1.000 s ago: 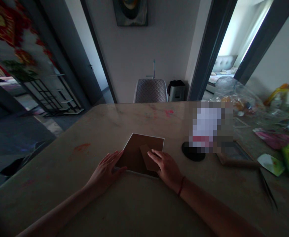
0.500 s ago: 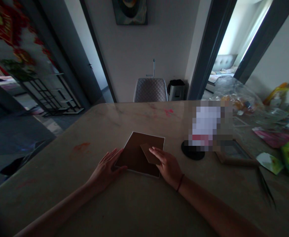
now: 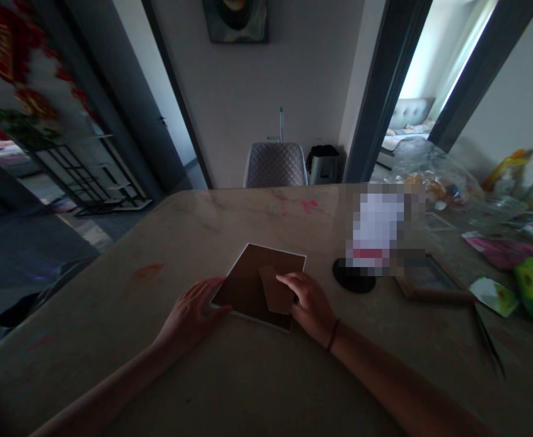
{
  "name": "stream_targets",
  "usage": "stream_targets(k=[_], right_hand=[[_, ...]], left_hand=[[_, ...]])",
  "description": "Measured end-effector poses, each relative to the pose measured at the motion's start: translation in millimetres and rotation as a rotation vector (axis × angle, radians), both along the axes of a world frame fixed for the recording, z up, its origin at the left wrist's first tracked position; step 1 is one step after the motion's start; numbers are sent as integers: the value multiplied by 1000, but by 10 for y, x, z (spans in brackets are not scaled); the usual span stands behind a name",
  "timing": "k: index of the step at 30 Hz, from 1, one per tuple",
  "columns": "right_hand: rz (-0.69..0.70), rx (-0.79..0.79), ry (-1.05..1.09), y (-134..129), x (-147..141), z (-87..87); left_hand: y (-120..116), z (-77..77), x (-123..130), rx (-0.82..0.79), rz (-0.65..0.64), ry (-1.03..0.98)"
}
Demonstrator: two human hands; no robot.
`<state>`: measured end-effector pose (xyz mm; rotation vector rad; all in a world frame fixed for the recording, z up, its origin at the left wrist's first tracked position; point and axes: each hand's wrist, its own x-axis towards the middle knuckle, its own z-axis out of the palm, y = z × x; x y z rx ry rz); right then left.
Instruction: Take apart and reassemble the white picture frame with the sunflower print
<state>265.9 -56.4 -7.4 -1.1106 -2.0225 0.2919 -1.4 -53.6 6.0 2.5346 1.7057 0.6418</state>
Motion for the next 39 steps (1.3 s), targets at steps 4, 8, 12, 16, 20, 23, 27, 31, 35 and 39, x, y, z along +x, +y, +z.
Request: stream_targets(k=[4,8,12,16,20,23,27,31,35,39], right_hand=[[33,48,-74,-14,-4,19],[143,-28,-144,-47,-38,48],[216,-83,-224,-61,-48,69],[261,-122,-252,-62,-26,112],[280,-164,-235,-81,-17,157],[267,-151,-233,-98,-31,173],[230,-84,-224,-80,-82,208],[246,-60,-258,0,-218,283],[392,-40,-303,78,-416,319],[440,-30,-303,107,-524,313]], left_hand=[[-1,9,-9,-2,21,-57],[-45,68,14,61,10,-99],[-110,128,63,16,-128,-66],[-119,111,78,-38,-152,-68],[-82,51,50,3,-110,-69],[-67,34,31,-12,-123,-23],[-75,31,24,-47,-106,28],[-72,6,19,-44,-93,40],[-61,5,21,-72,-100,50],[-65,41,42,-121,-119,30]])
